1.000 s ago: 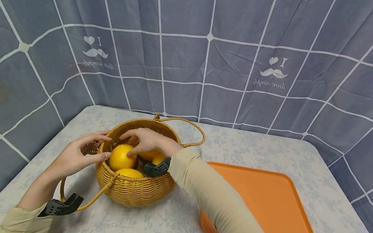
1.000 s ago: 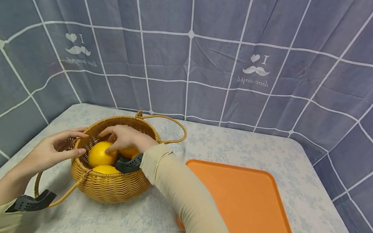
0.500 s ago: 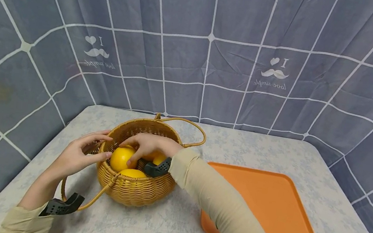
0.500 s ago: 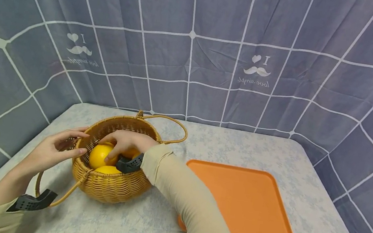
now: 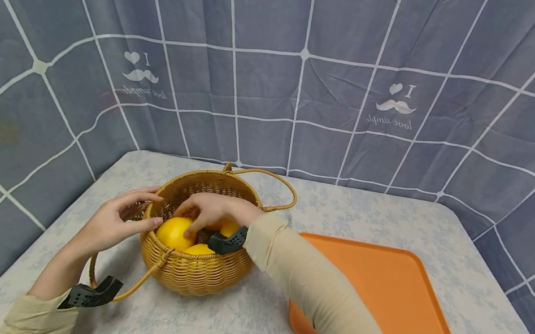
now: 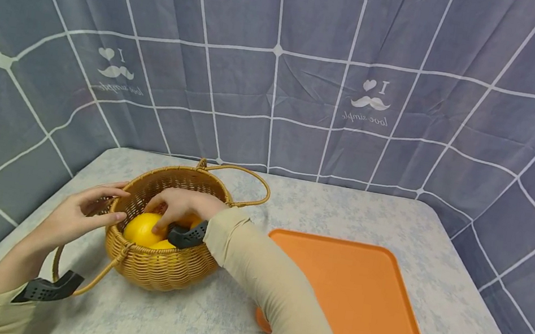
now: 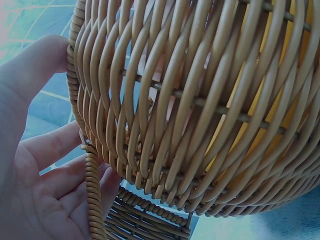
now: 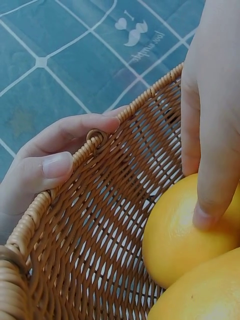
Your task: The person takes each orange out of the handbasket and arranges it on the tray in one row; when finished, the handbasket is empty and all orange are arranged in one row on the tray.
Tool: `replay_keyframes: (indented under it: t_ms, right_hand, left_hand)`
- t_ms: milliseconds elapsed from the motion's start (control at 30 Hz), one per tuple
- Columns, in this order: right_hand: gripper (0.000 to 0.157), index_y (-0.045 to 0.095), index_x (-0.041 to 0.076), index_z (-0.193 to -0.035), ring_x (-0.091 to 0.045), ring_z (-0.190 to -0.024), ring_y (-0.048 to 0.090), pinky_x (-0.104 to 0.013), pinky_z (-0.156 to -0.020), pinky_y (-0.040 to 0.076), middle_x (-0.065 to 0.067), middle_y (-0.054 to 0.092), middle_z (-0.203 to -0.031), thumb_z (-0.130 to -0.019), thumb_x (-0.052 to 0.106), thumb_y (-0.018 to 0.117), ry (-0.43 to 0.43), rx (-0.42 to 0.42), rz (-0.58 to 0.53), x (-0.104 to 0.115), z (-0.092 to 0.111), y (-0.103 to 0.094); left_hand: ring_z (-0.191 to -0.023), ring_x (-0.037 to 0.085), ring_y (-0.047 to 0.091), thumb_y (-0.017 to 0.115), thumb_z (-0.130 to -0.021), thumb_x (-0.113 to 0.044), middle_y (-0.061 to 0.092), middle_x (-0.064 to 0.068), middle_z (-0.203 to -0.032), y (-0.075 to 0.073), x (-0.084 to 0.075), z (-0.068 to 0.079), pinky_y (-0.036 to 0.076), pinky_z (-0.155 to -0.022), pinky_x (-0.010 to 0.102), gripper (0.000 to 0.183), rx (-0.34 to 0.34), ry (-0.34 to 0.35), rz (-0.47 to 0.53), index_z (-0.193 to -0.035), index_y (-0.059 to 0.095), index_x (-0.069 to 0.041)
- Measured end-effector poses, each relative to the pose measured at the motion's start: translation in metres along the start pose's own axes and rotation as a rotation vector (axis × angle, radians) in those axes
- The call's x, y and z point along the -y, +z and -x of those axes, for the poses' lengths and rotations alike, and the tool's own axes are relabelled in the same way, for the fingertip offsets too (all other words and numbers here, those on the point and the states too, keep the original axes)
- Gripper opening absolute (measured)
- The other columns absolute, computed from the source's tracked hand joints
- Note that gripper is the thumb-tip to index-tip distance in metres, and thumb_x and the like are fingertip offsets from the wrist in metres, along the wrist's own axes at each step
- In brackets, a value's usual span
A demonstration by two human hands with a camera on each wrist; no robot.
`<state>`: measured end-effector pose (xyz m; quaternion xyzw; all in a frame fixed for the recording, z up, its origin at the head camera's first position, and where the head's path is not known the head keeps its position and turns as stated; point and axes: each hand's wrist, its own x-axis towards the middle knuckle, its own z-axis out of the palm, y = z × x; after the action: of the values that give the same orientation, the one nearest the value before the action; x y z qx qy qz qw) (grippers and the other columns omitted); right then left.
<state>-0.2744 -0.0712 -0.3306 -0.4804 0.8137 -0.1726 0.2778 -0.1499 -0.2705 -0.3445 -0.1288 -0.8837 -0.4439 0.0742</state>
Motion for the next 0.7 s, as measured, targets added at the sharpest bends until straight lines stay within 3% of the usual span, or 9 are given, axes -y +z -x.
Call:
replay_keyframes:
  t_ms: [200,467,700]
  right_hand:
    - [0.05,0.057,0.015,-0.128,-0.009,-0.112,0.051,-0.017,-0.091,0.041,0.005,0.056,-0.126,-0.082,0.021,0.075,-0.024,0.009,-0.079,0.0004,0.0014,0.0011]
    - [0.063,0.049,0.019,-0.138,-0.01,-0.124,0.042,-0.022,-0.099,0.036,0.006,0.046,-0.138,-0.08,0.022,0.075,-0.005,0.079,-0.134,0.0031,0.0043,0.0005]
    - [0.056,0.055,0.017,-0.132,-0.011,-0.122,0.043,-0.021,-0.098,0.037,0.007,0.05,-0.134,-0.08,0.014,0.074,-0.073,0.116,-0.18,0.0034,0.0037,0.0004]
  left_hand:
    - [-0.13,0.033,0.036,0.067,-0.089,-0.022,0.039,0.009,-0.145,-0.0001,0.0002,-0.0003,0.032,-0.09,0.002,0.04,-0.004,0.01,0.01,-0.123,0.058,-0.003]
    - [-0.128,0.032,0.038,0.067,-0.089,-0.023,0.039,0.007,-0.145,0.0004,0.0004,-0.0001,0.033,-0.09,0.003,0.04,-0.009,0.005,0.006,-0.123,0.058,-0.004]
    - [-0.13,0.033,0.036,0.067,-0.089,-0.021,0.039,0.008,-0.145,-0.0001,0.0012,-0.0003,0.032,-0.091,0.003,0.04,-0.005,0.014,0.012,-0.123,0.057,-0.003]
